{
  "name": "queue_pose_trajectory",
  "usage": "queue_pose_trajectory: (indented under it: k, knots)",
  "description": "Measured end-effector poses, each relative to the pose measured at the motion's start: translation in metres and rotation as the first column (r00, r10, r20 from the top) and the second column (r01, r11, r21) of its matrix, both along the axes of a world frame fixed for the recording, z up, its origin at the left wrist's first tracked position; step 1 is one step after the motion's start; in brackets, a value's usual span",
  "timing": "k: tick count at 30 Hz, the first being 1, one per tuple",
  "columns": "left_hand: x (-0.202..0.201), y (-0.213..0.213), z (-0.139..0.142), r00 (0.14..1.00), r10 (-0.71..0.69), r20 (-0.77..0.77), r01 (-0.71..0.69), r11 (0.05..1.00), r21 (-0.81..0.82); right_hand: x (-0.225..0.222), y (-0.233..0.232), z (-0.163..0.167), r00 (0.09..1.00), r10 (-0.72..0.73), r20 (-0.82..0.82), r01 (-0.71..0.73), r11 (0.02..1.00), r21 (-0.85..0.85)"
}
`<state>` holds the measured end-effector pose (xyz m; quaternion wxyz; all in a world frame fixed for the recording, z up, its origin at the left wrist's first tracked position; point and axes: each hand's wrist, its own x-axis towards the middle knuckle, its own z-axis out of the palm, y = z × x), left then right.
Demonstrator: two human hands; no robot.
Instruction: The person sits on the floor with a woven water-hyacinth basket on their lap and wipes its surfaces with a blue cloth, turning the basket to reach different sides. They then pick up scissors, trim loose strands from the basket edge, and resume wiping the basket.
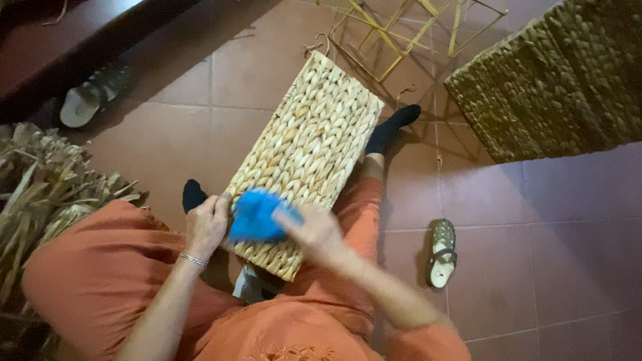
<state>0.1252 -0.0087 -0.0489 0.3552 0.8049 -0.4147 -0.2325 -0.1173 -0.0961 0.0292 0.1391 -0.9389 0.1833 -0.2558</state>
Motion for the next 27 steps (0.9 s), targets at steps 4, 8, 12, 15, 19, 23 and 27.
queue_pose_trajectory:
  k: [4, 8, 12, 15, 19, 23, 27]
  knots:
    - [-0.005, 0.001, -0.007, 0.990, 0.035, -0.134, -0.034, 0.999, 0.006, -0.003, -0.126, -0.023, 0.932, -0.360, 0.033, 0.357, 0.902, -0.244]
    - [-0.006, 0.000, -0.007, 0.990, 0.032, -0.140, -0.029, 0.999, 0.023, -0.001, -0.220, -0.025, 0.725, -0.684, -0.082, 0.636, 0.710, -0.301]
    - [-0.002, -0.001, -0.006, 0.988, 0.030, -0.151, -0.026, 0.999, 0.025, 0.019, -0.224, -0.022, 0.625, -0.780, -0.009, 0.763, 0.613, -0.206]
    - [0.007, -0.004, -0.008, 0.987, 0.039, -0.153, -0.038, 0.999, 0.010, 0.038, -0.170, -0.022, 0.750, -0.648, -0.133, 0.631, 0.761, -0.147]
    - [0.016, -0.007, -0.010, 0.913, 0.141, -0.382, -0.124, 0.990, 0.067, 0.044, -0.055, -0.017, 0.944, -0.307, -0.119, 0.306, 0.952, -0.021]
    - [0.022, -0.013, -0.014, 0.896, 0.194, -0.400, -0.151, 0.979, 0.136, 0.027, 0.042, -0.002, 0.992, -0.003, -0.122, 0.019, 0.991, 0.130]
    - [0.028, -0.021, -0.014, 0.887, 0.172, -0.429, -0.071, 0.968, 0.241, 0.012, 0.057, 0.003, 0.979, 0.166, -0.114, -0.148, 0.976, 0.157]
